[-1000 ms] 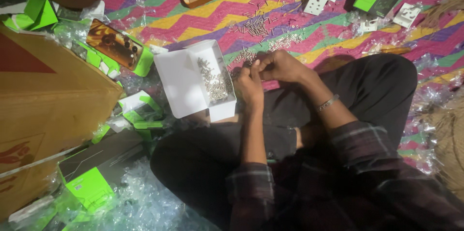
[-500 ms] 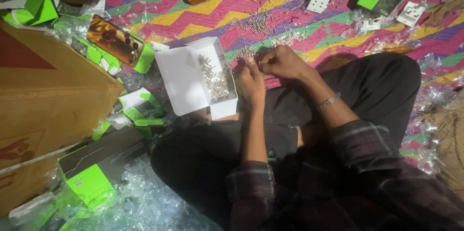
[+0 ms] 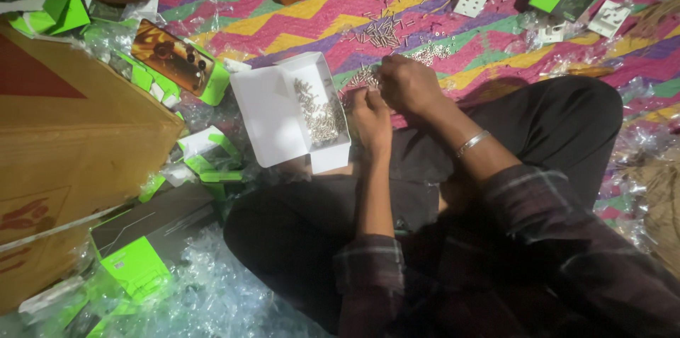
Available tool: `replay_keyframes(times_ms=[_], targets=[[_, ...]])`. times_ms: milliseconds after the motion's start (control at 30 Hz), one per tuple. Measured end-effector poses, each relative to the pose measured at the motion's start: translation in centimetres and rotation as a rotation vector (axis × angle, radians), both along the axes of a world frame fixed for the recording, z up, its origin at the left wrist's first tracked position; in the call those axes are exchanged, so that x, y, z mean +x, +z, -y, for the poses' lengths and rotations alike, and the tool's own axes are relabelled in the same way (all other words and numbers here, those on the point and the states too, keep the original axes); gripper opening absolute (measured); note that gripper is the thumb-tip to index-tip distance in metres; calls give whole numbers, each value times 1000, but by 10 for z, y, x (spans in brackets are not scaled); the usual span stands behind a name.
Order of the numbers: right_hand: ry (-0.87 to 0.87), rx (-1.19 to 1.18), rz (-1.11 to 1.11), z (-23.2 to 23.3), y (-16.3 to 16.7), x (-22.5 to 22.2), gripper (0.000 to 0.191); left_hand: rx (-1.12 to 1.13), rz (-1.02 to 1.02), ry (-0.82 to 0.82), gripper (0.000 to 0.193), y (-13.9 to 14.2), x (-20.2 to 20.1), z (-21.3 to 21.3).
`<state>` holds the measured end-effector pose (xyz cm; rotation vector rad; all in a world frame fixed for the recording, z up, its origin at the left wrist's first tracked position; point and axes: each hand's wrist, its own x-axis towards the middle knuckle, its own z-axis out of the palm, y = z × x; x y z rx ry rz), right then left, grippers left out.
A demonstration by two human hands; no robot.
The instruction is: The person sits on a floor mat and sorts small metal screws by hand, picking them one at a time from a pile on the mat and placing them into an open white box beside them. Other people nearby handle white electrical switch plates and wooden trays.
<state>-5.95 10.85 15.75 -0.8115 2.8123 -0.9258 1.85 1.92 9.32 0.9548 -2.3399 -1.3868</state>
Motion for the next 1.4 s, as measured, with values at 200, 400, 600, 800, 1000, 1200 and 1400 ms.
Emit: replay_keyframes(times_ms=[200,400,600,800,1000,1200,1400], targets=[[-2,43,-77,1,-3,0,10,-144,48,-30,29,4,2,3],[-17,29,-61,0,-10,-2,11,-180,-21,-62,32,5,2,6],[-14,-10,-45,-2,-14,-2,13,-195,-55,-65,29,5,1,5],[55,-211,365,-14,-13,-5,15,-215,-182,-163,30,21,4,9],[64,-373,493,-16,-8,-7,16,-21,-8,-68,14,15,3,3],[64,154,311,-15,12,5,25,-168,49,-113,11,-14,3,1],[27,-5,79,-12,11,9,20,-147,-66,-90,6,-26,2,-4]])
